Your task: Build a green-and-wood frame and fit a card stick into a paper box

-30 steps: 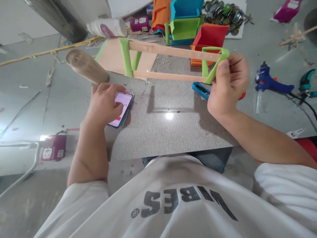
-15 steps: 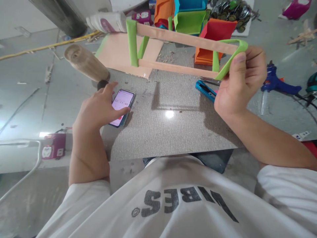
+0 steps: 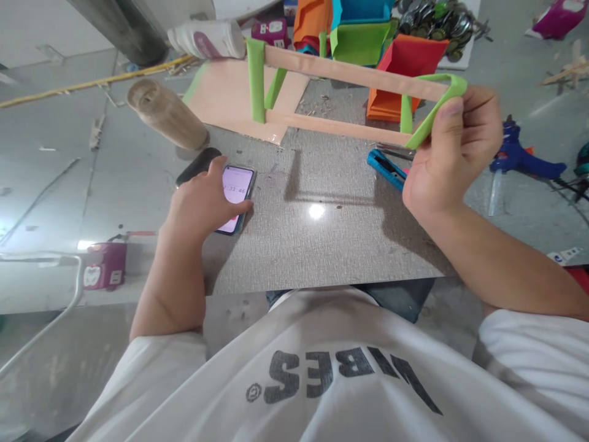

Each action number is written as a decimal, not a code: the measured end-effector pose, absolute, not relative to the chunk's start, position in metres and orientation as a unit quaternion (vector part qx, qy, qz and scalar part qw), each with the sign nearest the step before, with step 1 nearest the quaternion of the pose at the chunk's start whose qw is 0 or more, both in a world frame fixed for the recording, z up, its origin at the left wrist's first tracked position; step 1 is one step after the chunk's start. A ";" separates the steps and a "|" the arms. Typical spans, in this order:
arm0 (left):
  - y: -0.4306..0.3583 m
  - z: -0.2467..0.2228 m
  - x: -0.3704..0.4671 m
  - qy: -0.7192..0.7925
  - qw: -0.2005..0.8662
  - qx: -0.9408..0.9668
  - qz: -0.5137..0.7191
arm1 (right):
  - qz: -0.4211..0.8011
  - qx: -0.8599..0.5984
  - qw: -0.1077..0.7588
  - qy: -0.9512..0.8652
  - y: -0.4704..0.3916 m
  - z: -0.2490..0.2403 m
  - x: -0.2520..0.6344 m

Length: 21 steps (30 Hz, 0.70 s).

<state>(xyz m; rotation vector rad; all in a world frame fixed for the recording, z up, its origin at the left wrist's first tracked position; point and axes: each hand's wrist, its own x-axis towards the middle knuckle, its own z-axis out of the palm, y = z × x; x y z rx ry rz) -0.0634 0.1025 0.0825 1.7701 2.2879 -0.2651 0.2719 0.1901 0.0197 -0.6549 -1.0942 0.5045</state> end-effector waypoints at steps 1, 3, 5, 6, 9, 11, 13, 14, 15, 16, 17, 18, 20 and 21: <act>0.101 0.080 -0.063 0.781 0.122 0.608 -0.077 | 0.234 -0.300 0.774 -0.507 0.191 0.018 0.272; 0.098 0.076 -0.063 0.770 0.132 0.622 -0.053 | 0.228 -0.300 0.771 -0.513 0.194 0.013 0.274; 0.095 0.078 -0.061 0.760 0.153 0.631 -0.034 | 0.210 -0.300 0.770 -0.523 0.198 0.009 0.276; 0.094 0.080 -0.060 0.760 0.168 0.628 -0.026 | 0.199 -0.301 0.768 -0.529 0.200 0.007 0.278; 0.096 0.089 -0.062 0.777 0.224 0.588 -0.008 | 0.172 -0.321 0.751 -0.551 0.205 0.003 0.283; 0.100 0.092 -0.066 0.787 0.245 0.566 0.003 | 0.166 -0.338 0.737 -0.561 0.205 0.004 0.286; 0.105 0.092 -0.071 0.796 0.236 0.558 0.014 | 0.166 -0.338 0.725 -0.577 0.204 0.007 0.287; 0.107 0.092 -0.073 0.799 0.226 0.558 0.019 | 0.160 -0.333 0.719 -0.589 0.202 0.008 0.287; 0.108 0.091 -0.075 0.801 0.214 0.558 0.022 | 0.147 -0.328 0.712 -0.603 0.200 0.010 0.287; 0.109 0.091 -0.076 0.802 0.206 0.560 0.023 | 0.124 -0.321 0.707 -0.618 0.198 0.012 0.287; 0.110 0.090 -0.077 0.801 0.202 0.562 0.023 | 0.096 -0.313 0.702 -0.632 0.196 0.013 0.287; 0.110 0.090 -0.077 0.799 0.204 0.565 0.023 | 0.070 -0.308 0.699 -0.642 0.194 0.013 0.286; 0.111 0.089 -0.077 0.794 0.215 0.568 0.026 | 0.051 -0.314 0.690 -0.650 0.191 0.010 0.284; 0.112 0.088 -0.077 0.791 0.223 0.568 0.032 | 0.061 -0.322 0.682 -0.653 0.189 0.007 0.282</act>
